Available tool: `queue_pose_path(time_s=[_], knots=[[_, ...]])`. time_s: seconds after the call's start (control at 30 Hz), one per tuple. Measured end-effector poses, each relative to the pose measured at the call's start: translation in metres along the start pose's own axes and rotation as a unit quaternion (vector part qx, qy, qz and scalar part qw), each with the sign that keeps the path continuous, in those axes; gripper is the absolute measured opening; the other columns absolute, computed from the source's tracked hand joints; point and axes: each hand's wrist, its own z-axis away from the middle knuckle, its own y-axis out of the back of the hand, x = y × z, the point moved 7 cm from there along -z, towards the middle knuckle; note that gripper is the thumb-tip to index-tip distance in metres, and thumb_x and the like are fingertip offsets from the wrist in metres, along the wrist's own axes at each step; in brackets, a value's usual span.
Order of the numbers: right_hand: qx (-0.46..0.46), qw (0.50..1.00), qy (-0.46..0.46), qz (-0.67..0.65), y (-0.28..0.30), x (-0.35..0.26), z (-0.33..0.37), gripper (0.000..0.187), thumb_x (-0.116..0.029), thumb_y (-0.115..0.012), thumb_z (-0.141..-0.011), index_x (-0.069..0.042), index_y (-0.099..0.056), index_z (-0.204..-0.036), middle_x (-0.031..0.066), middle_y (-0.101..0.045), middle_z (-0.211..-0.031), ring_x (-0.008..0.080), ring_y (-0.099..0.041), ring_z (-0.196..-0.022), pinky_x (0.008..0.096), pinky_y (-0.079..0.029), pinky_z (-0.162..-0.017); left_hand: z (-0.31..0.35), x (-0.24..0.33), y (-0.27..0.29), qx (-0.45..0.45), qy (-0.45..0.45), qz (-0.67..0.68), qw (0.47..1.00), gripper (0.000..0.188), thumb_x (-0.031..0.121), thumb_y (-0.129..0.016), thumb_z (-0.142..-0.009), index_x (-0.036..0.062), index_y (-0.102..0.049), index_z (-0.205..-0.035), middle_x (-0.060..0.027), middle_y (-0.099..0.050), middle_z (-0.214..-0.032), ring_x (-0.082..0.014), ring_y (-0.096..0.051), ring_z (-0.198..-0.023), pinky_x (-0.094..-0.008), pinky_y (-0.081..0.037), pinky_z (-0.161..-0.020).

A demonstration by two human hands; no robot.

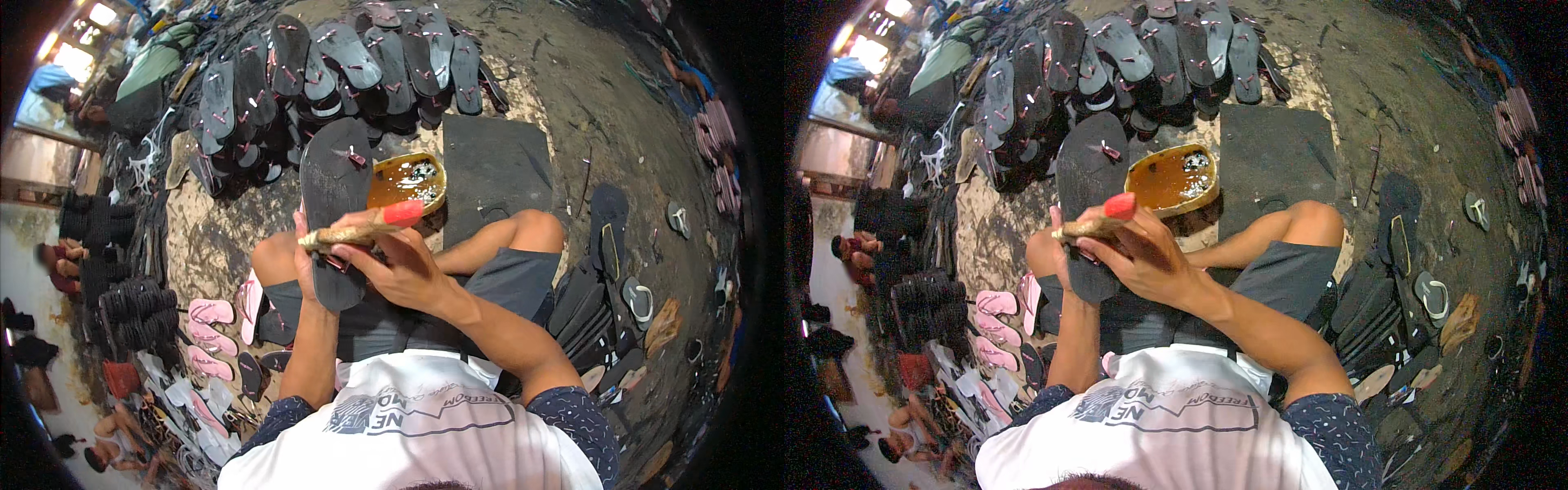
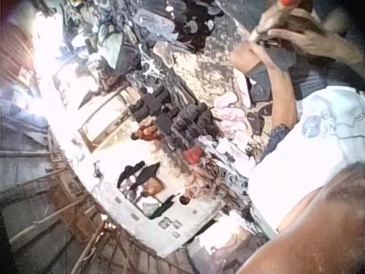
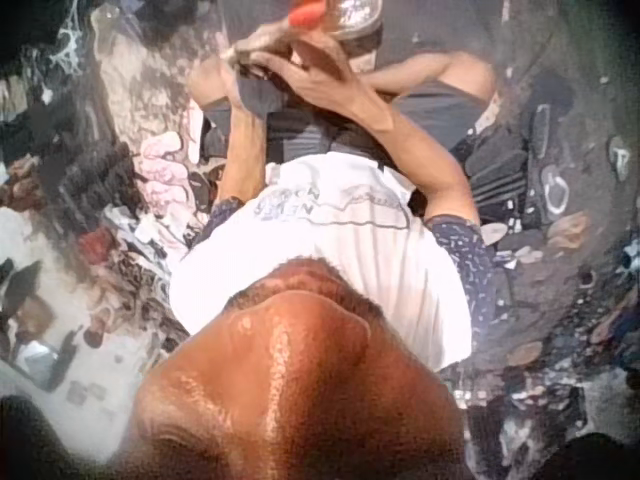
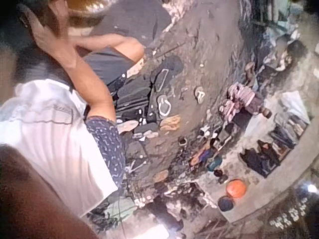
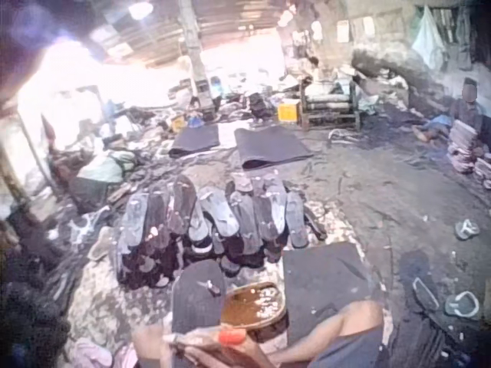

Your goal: The person sits on the floor and repeatedly applies a brown liquid from a container onto flip-flops using a brush. They handle multiple flip-flops one at a time, dipping the brush into the container and brushing the liquid onto the soles and straps. The person also spreads the liquid onto a large black sheet on the floor.

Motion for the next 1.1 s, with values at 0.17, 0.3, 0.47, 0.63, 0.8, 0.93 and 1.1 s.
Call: queue_pose_path(time_s=[0.17, 0.3, 0.47, 0.63, 0.8, 0.93, 1.1], knots=[[0.118, 0.984, 0.028, 0.128, 0.059, -0.002, -0.082, 0.027, -0.025, -0.070, -0.095, -0.001, -0.069, -0.109, 0.0092, -0.073, -0.096, 0.0119, -0.066, -0.083, 0.0298, -0.051, -0.070, 0.010, -0.006, -0.028, -0.095, 0.005, -0.051, 0.994, 0.058, 0.048, -0.041, -0.106, 0.0088, -0.040, -0.149, -0.0149, -0.058, -0.136, -0.0298, -0.063, -0.115, -0.0439, -0.055, -0.095], [0.163, 0.980, -0.103, 0.049, 0.088, 0.024, -0.087, 0.032, -0.028, -0.069, -0.097, -0.001, -0.069, -0.113, 0.0097, -0.074, -0.097, 0.0114, -0.065, -0.081, 0.0291, -0.052, -0.072, 0.019, 0.012, 0.005, 0.032, -0.027, -0.087, 0.995, 0.064, 0.054, -0.043, -0.103, 0.0055, -0.048, -0.144, -0.0183, -0.062, -0.131, -0.0316, -0.068, -0.101, -0.0447, -0.059, -0.083], [0.154, 0.984, -0.047, 0.077, 0.087, 0.029, -0.073, 0.032, -0.026, -0.069, -0.097, -0.003, -0.066, -0.120, 0.0076, -0.073, -0.107, 0.0126, -0.066, -0.096, 0.0290, -0.052, -0.086, 0.021, 0.007, -0.006, -0.035, -0.010, -0.044, 0.998, 0.069, 0.057, -0.042, -0.103, 0.0048, -0.041, -0.149, -0.0230, -0.056, -0.137, -0.0332, -0.068, -0.103, -0.0442, -0.060, -0.082], [0.074, 0.975, 0.159, 0.137, 0.061, -0.021, -0.106, 0.024, -0.016, -0.073, -0.093, -0.003, -0.068, -0.112, 0.0102, -0.071, -0.110, 0.0174, -0.069, -0.094, 0.0311, -0.053, -0.081, 0.016, 0.004, -0.038, -0.109, 0.045, 0.041, 0.992, 0.075, 0.060, -0.041, -0.102, 0.0001, -0.039, -0.148, -0.0279, -0.057, -0.132, -0.0360, -0.069, -0.098, -0.0420, -0.061, -0.078], [0.048, 0.968, 0.181, 0.166, 0.029, 0.000, -0.062, 0.022, -0.020, -0.075, -0.089, -0.007, -0.068, -0.106, 0.0121, -0.066, -0.095, 0.0335, -0.062, -0.086, 0.0407, -0.049, -0.076, -0.017, 0.016, -0.011, -0.043, -0.010, 0.013, 0.999, 0.068, 0.058, -0.042, -0.103, 0.0030, -0.049, -0.141, -0.0199, -0.062, -0.129, -0.0319, -0.068, -0.103, -0.0418, -0.059, -0.085], [-0.020, 0.984, 0.130, 0.117, -0.001, -0.004, 0.000, 0.023, -0.014, -0.072, -0.091, -0.005, -0.068, -0.112, 0.0142, -0.069, -0.106, 0.0307, -0.067, -0.097, 0.0412, -0.052, -0.084, -0.029, 0.023, -0.009, 0.033, -0.023, 0.025, 0.999, 0.063, 0.057, -0.043, -0.103, 0.0038, -0.056, -0.134, -0.0176, -0.066, -0.123, -0.0303, -0.068, -0.101, -0.0426, -0.059, -0.086], [-0.051, 0.999, 0.009, 0.001, -0.004, -0.012, 0.020, 0.021, -0.010, -0.072, -0.091, -0.004, -0.069, -0.111, 0.0123, -0.072, -0.106, 0.0278, -0.068, -0.098, 0.0388, -0.051, -0.086, -0.043, 0.027, -0.021, -0.041, 0.022, 0.083, 0.995, 0.058, 0.059, -0.045, -0.102, 0.0167, -0.049, -0.142, -0.0177, -0.063, -0.116, -0.0254, -0.069, -0.091, -0.0396, -0.061, -0.071]])
